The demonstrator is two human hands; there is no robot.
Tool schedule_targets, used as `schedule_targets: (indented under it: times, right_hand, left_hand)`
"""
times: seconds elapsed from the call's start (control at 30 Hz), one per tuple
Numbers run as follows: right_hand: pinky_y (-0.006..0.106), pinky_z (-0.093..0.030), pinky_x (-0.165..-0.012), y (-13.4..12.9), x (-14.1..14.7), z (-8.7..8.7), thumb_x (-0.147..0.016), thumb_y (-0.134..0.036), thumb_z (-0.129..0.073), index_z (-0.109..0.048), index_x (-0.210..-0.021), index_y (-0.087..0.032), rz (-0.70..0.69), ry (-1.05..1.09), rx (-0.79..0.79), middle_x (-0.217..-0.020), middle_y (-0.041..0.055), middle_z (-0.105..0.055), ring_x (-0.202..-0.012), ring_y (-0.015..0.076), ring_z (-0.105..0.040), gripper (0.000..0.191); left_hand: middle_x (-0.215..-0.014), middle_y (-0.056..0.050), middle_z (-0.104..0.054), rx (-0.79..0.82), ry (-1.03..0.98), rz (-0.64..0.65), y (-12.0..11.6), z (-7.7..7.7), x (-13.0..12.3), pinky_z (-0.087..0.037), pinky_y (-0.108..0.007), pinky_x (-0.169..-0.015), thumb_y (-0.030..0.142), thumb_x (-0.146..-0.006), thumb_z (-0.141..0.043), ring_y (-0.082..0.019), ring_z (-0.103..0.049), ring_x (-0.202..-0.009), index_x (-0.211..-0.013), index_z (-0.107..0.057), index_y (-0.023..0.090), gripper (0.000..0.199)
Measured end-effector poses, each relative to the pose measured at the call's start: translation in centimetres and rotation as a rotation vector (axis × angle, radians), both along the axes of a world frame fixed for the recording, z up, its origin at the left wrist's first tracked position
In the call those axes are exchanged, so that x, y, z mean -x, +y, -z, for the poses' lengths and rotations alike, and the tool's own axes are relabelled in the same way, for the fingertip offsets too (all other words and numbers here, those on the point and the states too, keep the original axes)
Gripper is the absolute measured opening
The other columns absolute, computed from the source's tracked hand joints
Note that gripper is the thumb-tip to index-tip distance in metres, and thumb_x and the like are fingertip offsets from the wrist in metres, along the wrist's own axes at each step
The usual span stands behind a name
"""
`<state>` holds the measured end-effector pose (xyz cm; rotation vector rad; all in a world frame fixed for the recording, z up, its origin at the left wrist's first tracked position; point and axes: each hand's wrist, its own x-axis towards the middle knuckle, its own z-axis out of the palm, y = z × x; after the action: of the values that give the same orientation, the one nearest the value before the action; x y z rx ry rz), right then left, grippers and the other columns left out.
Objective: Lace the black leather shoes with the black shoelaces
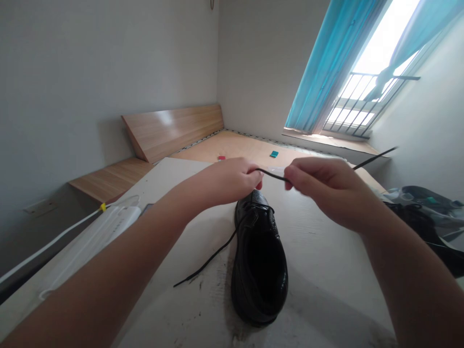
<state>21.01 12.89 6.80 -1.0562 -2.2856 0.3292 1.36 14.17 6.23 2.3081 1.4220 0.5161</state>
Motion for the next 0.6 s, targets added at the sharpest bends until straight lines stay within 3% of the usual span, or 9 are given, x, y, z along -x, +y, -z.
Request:
schedule_targets:
  times: [0.07,0.13,0.17,0.23,0.37,0.5,0.6]
  right_hand:
    - [0.027,-0.039,-0.054,-0.3,0.1,-0.2,-0.092,-0.047,-0.042,-0.067,-0.080,-0.021,-0.276,0.034,0.376,-0.057,-0.0007,-0.052,-0.055,0.0122,-0.049,0.039]
    - [0.028,-0.046,-0.062,-0.2,0.1,0.0,-0.093,-0.051,-0.038,-0.070,-0.094,-0.021,-0.424,0.086,0.577,-0.071,0.0026,-0.064,-0.068,0.0143,-0.058,0.043]
    - [0.029,-0.047,-0.065,0.0,0.2,0.3,-0.093,-0.052,-0.036,-0.070,-0.097,-0.020,-0.427,0.113,0.610,-0.078,0.0044,-0.066,-0.073,0.0156,-0.060,0.046]
    - [0.030,-0.047,-0.065,0.8,0.4,1.1,-0.093,-0.051,-0.036,-0.069,-0.097,-0.018,-0.315,0.087,0.557,-0.083,0.0060,-0.067,-0.077,0.0170,-0.060,0.047]
    - [0.030,-0.042,-0.063,2.8,0.8,3.3,-0.087,-0.040,-0.050,-0.069,-0.089,-0.020,-0.036,-0.235,0.286,-0.082,0.0040,-0.065,-0.073,0.0168,-0.056,0.027]
    - [0.030,-0.040,-0.064,3.3,1.2,4.5,-0.080,-0.033,-0.056,-0.067,-0.084,-0.023,-0.042,-0.360,0.226,-0.083,0.0023,-0.062,-0.074,0.0168,-0.054,0.016]
    - [0.030,-0.039,-0.068,2.8,1.6,4.8,-0.075,-0.025,-0.055,-0.062,-0.074,-0.022,-0.026,-0.373,0.124,-0.081,0.0020,-0.059,-0.077,0.0177,-0.052,0.008]
  left_hand:
    - [-0.081,-0.002,-0.064,-0.105,-0.171,0.003,-0.1,-0.3,0.2,-0.042,-0.027,-0.069,0.037,-0.090,-0.034,-0.016,-0.058,-0.076,-0.079,-0.060,0.018,0.034]
    - [-0.077,-0.003,-0.062,-0.141,-0.304,-0.014,-0.4,-0.9,0.4,-0.043,-0.028,-0.069,0.046,-0.093,-0.028,-0.015,-0.058,-0.074,-0.075,-0.056,0.017,0.044]
    - [-0.074,-0.003,-0.060,-0.139,-0.337,-0.019,-0.6,-1.2,0.6,-0.044,-0.029,-0.069,0.051,-0.093,-0.024,-0.015,-0.058,-0.073,-0.073,-0.055,0.018,0.050]
    - [-0.069,-0.002,-0.056,-0.114,-0.352,-0.025,-1.2,-2.0,0.9,-0.044,-0.029,-0.068,0.057,-0.092,-0.019,-0.015,-0.058,-0.070,-0.072,-0.054,0.018,0.056]
    - [-0.063,0.000,-0.050,-0.007,-0.311,0.031,-2.6,-3.2,1.4,-0.044,-0.028,-0.064,0.061,-0.091,-0.020,-0.013,-0.055,-0.061,-0.073,-0.055,0.019,0.057]
    - [-0.060,0.000,-0.050,0.087,-0.219,0.061,-2.9,-3.1,1.6,-0.042,-0.027,-0.058,0.059,-0.090,-0.027,-0.012,-0.051,-0.054,-0.077,-0.059,0.021,0.052]
    - [-0.063,0.000,-0.055,0.023,-0.130,0.037,-2.1,-2.0,1.6,-0.038,-0.027,-0.053,0.050,-0.090,-0.032,-0.014,-0.052,-0.055,-0.082,-0.064,0.023,0.043]
